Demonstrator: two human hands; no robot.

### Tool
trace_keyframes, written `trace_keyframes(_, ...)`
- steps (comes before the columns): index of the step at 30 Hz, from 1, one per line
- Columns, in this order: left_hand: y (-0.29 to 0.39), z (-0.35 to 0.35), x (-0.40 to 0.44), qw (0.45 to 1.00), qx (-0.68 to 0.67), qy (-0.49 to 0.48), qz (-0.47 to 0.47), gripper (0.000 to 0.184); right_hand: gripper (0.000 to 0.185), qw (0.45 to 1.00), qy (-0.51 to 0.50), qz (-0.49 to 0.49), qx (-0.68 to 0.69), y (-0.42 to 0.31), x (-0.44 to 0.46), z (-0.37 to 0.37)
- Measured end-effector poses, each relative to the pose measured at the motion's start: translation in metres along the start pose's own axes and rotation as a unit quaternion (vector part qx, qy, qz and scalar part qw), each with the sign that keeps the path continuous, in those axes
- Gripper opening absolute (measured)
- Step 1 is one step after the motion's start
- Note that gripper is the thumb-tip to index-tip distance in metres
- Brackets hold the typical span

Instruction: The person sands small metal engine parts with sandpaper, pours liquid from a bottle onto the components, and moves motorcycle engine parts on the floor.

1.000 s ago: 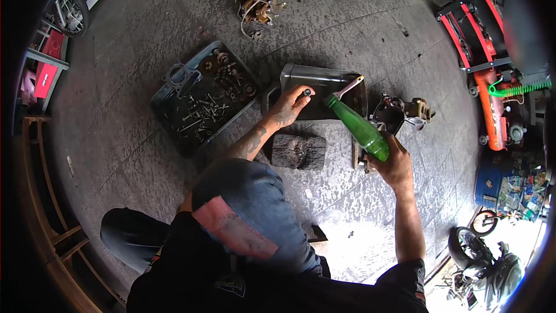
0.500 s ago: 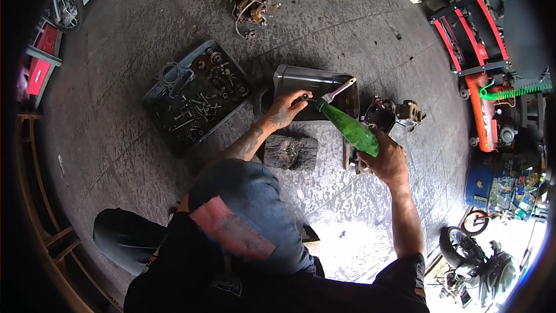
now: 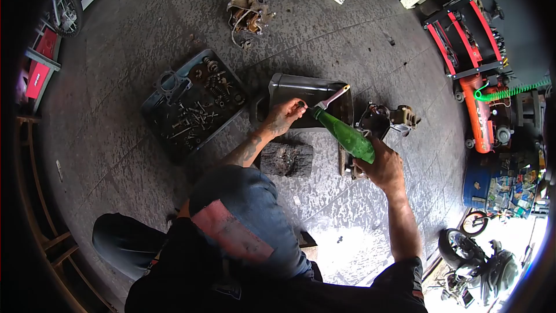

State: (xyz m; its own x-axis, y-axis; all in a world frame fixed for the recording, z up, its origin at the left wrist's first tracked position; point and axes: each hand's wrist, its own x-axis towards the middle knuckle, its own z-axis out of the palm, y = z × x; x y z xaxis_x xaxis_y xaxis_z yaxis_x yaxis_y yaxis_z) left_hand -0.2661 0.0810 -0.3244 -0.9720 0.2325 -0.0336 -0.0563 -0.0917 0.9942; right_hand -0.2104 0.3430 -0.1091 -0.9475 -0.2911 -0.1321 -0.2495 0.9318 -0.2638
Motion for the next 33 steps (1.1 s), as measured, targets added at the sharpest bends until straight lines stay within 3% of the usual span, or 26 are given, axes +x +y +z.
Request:
trace_keyframes(4, 0.004, -0.002, 0.001, 0.998, 0.05, 0.016, -0.03, 0.029, 0.045, 1.0, -0.003, 0.012, 0.011, 0.002, -0.002, 0.001)
trace_keyframes(9, -0.017, 0.001, 0.006, 0.998, -0.057, -0.02, -0.034, 0.038, 0.045, 1.0, -0.011, 0.021, 0.008, -0.001, -0.003, 0.0)
trace_keyframes(13, -0.02, 0.009, 0.009, 0.991, -0.133, 0.009, -0.026, 0.033, 0.045, 1.0, -0.004, 0.027, 0.008, -0.005, -0.005, 0.0)
trace_keyframes(15, -0.013, 0.007, 0.008, 0.988, -0.128, -0.005, -0.092, 0.026, 0.045, 0.999, -0.001, 0.031, 0.014, -0.005, -0.004, 0.001)
trace_keyframes(20, 0.008, 0.002, 0.002, 0.99, -0.105, 0.038, -0.09, 0.022, 0.044, 0.999, 0.012, 0.021, 0.031, 0.001, -0.006, 0.007)
trace_keyframes(22, 0.018, 0.001, 0.002, 0.983, -0.096, 0.04, -0.148, 0.023, 0.044, 0.999, 0.008, 0.026, 0.034, -0.002, -0.007, 0.004)
trace_keyframes(26, 0.013, -0.006, 0.003, 0.983, -0.116, -0.027, -0.138, 0.031, 0.044, 0.999, -0.008, 0.035, 0.027, -0.003, -0.007, 0.004)
trace_keyframes(29, -0.003, -0.003, 0.006, 0.981, -0.17, -0.025, -0.088, 0.029, 0.044, 0.999, -0.005, 0.032, 0.024, -0.001, -0.008, 0.009)
trace_keyframes(33, 0.005, 0.002, 0.001, 0.961, -0.255, -0.017, -0.111, 0.032, 0.043, 0.999, -0.013, 0.031, 0.036, -0.001, -0.008, 0.011)
